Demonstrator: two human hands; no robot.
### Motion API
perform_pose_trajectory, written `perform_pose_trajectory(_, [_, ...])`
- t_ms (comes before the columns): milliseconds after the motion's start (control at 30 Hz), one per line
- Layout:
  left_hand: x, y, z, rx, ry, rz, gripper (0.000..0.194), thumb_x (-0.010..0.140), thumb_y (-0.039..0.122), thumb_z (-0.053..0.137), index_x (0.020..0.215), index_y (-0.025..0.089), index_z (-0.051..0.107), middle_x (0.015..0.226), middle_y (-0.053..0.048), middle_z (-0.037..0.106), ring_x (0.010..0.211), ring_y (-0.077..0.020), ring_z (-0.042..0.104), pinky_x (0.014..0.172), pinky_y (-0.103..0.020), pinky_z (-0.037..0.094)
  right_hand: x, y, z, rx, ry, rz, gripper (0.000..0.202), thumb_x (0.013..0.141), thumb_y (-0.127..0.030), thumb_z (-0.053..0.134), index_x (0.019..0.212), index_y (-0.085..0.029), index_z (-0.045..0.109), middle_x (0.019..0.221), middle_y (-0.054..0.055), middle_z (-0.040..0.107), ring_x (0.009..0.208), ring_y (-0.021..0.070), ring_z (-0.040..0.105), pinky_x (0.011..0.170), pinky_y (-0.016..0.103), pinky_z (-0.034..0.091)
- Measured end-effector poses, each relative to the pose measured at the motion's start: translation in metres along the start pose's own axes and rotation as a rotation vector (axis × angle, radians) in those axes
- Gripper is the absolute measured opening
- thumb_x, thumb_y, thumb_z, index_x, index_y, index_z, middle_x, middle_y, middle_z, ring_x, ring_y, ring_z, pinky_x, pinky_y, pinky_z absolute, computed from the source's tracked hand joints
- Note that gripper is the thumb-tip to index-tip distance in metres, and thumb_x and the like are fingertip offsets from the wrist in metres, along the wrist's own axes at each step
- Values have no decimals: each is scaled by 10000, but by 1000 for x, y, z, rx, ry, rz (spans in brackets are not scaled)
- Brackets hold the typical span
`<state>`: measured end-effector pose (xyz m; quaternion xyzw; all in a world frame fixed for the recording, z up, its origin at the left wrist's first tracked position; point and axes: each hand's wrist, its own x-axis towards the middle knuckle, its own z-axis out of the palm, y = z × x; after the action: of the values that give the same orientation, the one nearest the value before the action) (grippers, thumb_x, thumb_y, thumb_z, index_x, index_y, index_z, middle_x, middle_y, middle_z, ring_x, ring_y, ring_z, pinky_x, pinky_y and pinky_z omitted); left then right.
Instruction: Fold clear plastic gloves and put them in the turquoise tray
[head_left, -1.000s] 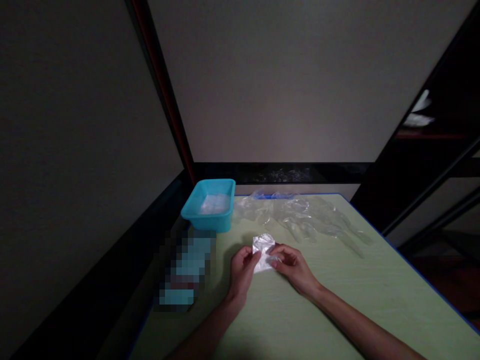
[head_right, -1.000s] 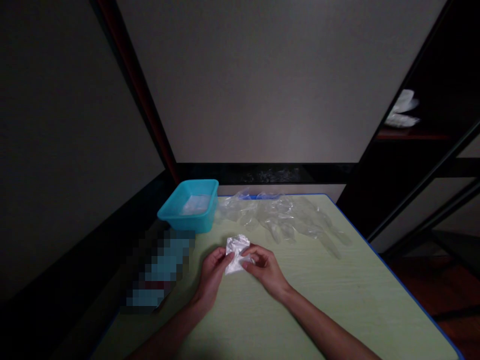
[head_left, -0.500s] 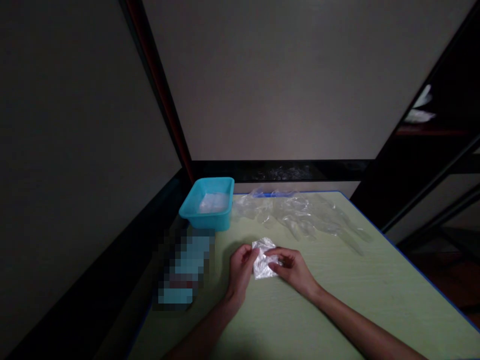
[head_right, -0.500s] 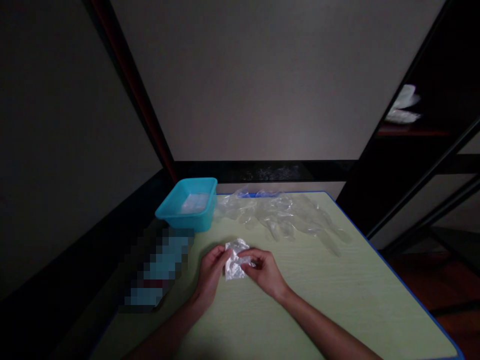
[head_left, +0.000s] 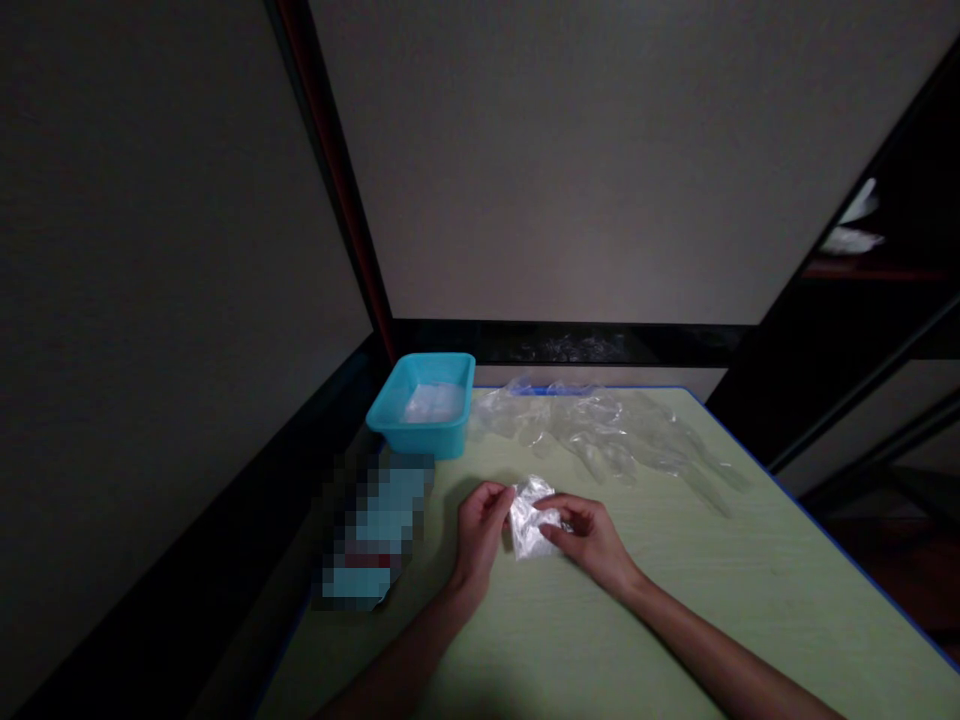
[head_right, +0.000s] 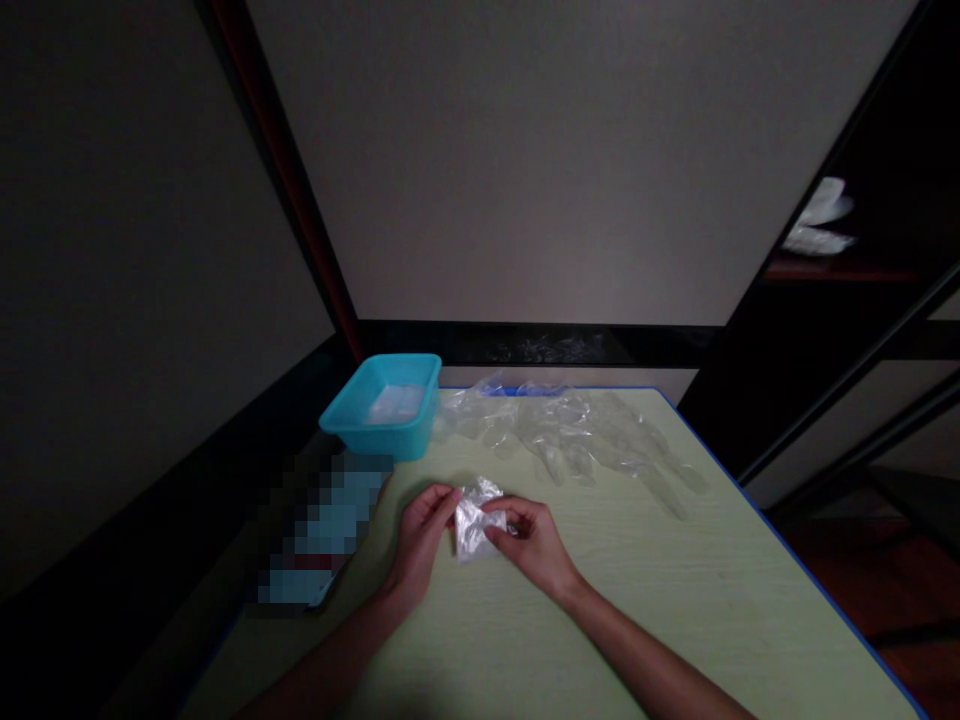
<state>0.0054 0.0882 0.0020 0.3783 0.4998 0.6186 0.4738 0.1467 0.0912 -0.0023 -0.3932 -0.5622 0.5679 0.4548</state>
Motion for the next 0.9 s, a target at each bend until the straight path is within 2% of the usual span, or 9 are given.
perform_pose_trajectory(233, [-1,-1,0,51,-18,41,225,626,326,628,563,148,506,490,44,474,464,-83,421,435,-184,315,0,2,-1,-14,0,-27,223,600,-291,696,795,-190,656,753,21,660,636,145,581,550,247,445])
perform_pose_trajectory(433, [1,-3,1,133,-21,105,201,666,323,582,603,151,501,540,28,498,506,-106,468,469,-202,368,0,1,-2,-80,6,-80,193,627,-252,666,812,-197,651,788,26,652,647,143,563,542,234,423])
perform_pose_trajectory(533, [1,4,-1,196,-7,173,167,701,316,541,648,161,507,590,14,523,568,-132,516,527,-228,414,-1,-2,-5,-120,16,-109,196,633,-241,655,825,-201,649,797,26,643,649,139,546,542,229,411])
perform_pose_trajectory(633, [2,21,-12,285,1,265,87,693,260,548,688,174,542,707,-18,571,723,-176,558,643,-270,446,0,-8,-10,-167,39,-120,215,636,-267,655,837,-193,641,807,32,628,610,127,514,514,223,389])
perform_pose_trajectory(700, [3,34,-24,411,-18,365,95,675,201,564,765,183,587,885,-48,590,902,-212,541,798,-323,427,3,-12,-14,-191,62,-125,234,633,-289,658,842,-187,631,739,22,604,562,114,477,484,217,366])
perform_pose_trajectory(733, [5,40,-31,590,-29,476,158,695,187,541,845,186,591,992,-66,577,992,-229,514,875,-362,393,5,-15,-16,-200,69,-125,243,631,-297,659,844,-186,624,689,10,582,542,109,458,471,214,355])
perform_pose_trajectory(833, [12,52,-48,1067,-76,671,353,748,155,483,1100,150,513,1274,-127,434,1208,-271,351,988,-434,293,16,-27,-20,-219,83,-127,262,624,-312,664,848,-188,605,599,-19,513,514,102,424,449,207,329])
perform_pose_trajectory(900, [20,55,-55,1269,-115,695,466,763,145,471,1224,125,409,1371,-142,321,1280,-283,227,1014,-463,241,25,-37,-21,-242,92,-142,272,625,-327,665,851,-191,599,592,-21,492,516,104,418,444,207,321])
